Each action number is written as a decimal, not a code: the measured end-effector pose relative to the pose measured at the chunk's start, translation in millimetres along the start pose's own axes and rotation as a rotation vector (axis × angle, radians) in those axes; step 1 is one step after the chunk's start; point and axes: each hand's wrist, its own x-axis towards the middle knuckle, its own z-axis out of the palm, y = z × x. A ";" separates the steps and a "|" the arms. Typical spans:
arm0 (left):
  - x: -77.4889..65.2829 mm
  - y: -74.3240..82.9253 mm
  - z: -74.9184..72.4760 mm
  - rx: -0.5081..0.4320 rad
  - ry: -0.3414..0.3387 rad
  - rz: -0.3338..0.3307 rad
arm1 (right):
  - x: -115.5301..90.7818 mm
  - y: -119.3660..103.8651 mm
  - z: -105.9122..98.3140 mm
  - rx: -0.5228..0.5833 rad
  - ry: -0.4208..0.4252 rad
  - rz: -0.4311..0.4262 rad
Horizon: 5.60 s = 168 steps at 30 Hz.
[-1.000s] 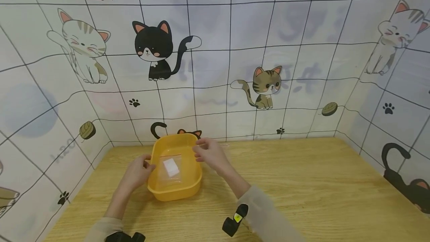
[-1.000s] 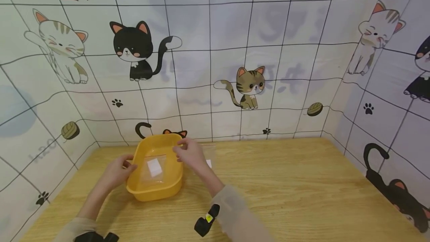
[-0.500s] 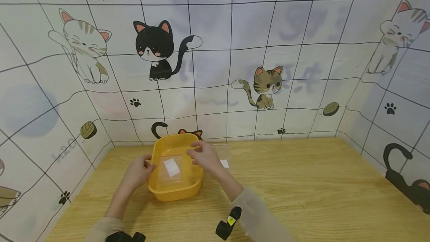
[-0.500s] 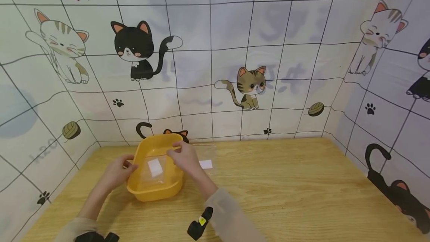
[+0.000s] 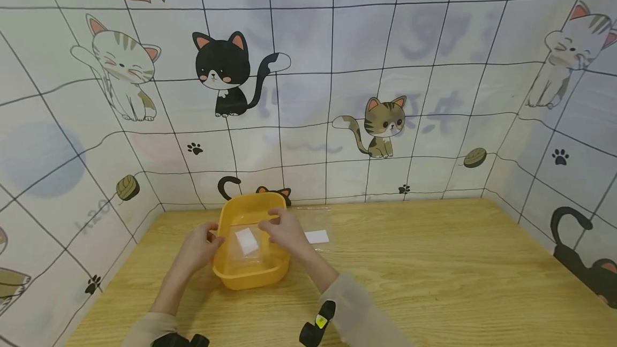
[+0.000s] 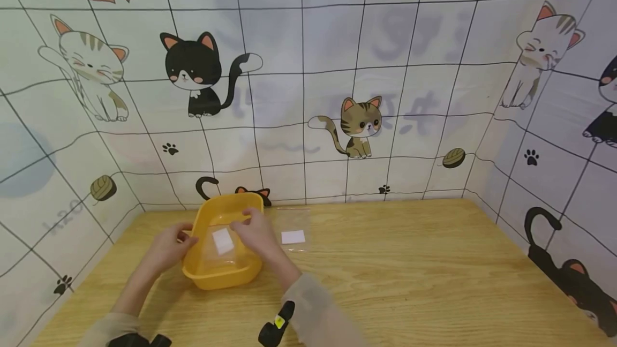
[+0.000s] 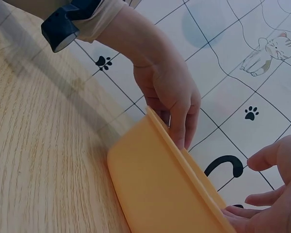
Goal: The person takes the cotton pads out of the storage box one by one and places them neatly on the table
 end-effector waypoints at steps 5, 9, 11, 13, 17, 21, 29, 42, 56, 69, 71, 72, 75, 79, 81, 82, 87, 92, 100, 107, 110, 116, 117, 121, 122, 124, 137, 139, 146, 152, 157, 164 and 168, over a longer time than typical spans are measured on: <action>0.7 -1.2 0.7 0.000 0.000 0.004 | 1.1 0.7 5.1 -0.053 0.013 0.027; 0.7 -1.6 0.5 -0.004 0.003 0.005 | 2.9 0.6 8.3 -0.069 0.014 0.035; 0.4 -1.2 0.3 -0.003 0.005 0.007 | 3.9 1.2 10.4 -0.075 0.010 0.046; 0.1 -0.7 0.2 -0.001 0.006 0.010 | 4.4 2.0 12.3 -0.077 0.007 0.055; -0.3 0.3 0.0 0.000 0.007 0.008 | 4.0 2.8 15.8 -0.054 -0.006 0.070; -0.2 0.4 -0.1 0.003 0.010 0.008 | 2.1 1.6 18.3 -0.053 -0.029 0.068; 0.4 -0.8 0.7 0.014 0.018 0.018 | 6.0 6.2 24.2 -0.090 -0.049 0.100; 0.3 -1.4 0.5 0.020 0.022 0.030 | 6.9 6.1 28.0 -0.126 -0.072 0.126; 2.0 -1.0 0.1 0.028 0.014 0.028 | 11.3 9.6 31.2 -0.039 -0.059 0.165; 0.6 -0.4 -1.2 0.009 0.009 0.023 | 15.2 10.5 35.8 0.032 0.010 0.259; 0.2 0.2 -1.4 0.004 0.008 0.021 | 14.9 10.2 36.0 0.020 0.018 0.269; 0.0 0.6 -1.5 0.003 0.008 0.019 | 14.8 10.1 36.2 0.015 0.019 0.270; 0.1 0.7 -1.4 0.002 0.010 0.017 | 14.7 10.8 36.9 0.003 0.022 0.253; 0.3 0.2 -1.0 -0.003 0.010 0.020 | 14.2 11.4 38.5 0.003 0.024 0.241; 0.2 -0.3 -0.8 -0.003 0.010 0.020 | 13.9 11.6 39.3 0.009 0.021 0.242; 0.2 -0.6 -0.7 0.000 0.011 0.023 | 13.8 11.3 39.7 0.013 0.020 0.242; 1.3 -2.3 -0.5 0.012 0.023 0.039 | 14.0 10.6 41.9 0.021 0.024 0.237; 2.9 -2.3 -1.0 0.019 0.028 0.046 | 15.1 11.1 43.6 0.053 0.029 0.241; 4.3 -1.9 -2.3 0.007 0.024 0.040 | 18.2 13.3 45.2 0.100 0.034 0.198; 5.0 -2.5 -1.6 0.003 0.029 0.054 | 17.2 14.4 45.0 0.150 0.040 0.116; 5.8 -3.6 -1.0 -0.001 0.032 0.058 | 17.1 14.0 44.6 0.144 0.039 0.085; 6.8 -4.5 -0.7 0.003 0.027 0.038 | 16.2 12.1 42.9 0.124 0.031 0.023; 6.8 -4.3 -0.7 0.005 0.025 0.035 | 15.9 11.6 42.3 0.123 0.027 0.018; 6.8 -4.0 -0.6 0.006 0.023 0.030 | 13.7 8.6 38.9 0.130 0.016 0.009; 6.6 -3.9 -0.6 0.005 0.024 0.031 | 13.2 7.9 37.8 0.134 0.018 0.008; 6.3 -3.8 -0.6 0.001 0.025 0.035 | 12.1 6.8 35.8 0.146 0.021 0.002; 5.1 -3.1 -0.6 -0.025 0.015 0.028 | 12.1 10.0 27.5 0.205 -0.008 -0.078; 4.9 -2.6 -0.8 -0.025 0.012 0.027 | 10.4 8.1 25.2 0.205 -0.006 -0.079; 4.4 -1.4 -1.6 -0.014 0.012 0.034 | 4.9 2.6 17.5 0.204 -0.011 -0.063; 3.8 -1.7 -2.0 -0.017 0.014 0.042 | 4.1 1.6 14.0 0.187 -0.009 -0.025; 3.7 -1.3 -2.3 -0.025 0.009 0.029 | 3.2 2.1 10.0 0.175 -0.007 -0.036; 3.8 0.0 -2.4 -0.020 0.008 0.035 | 0.3 1.2 2.1 0.222 -0.032 -0.063; 4.4 -0.9 -1.9 -0.009 0.013 0.044 | -1.6 0.5 -2.9 0.237 -0.036 -0.072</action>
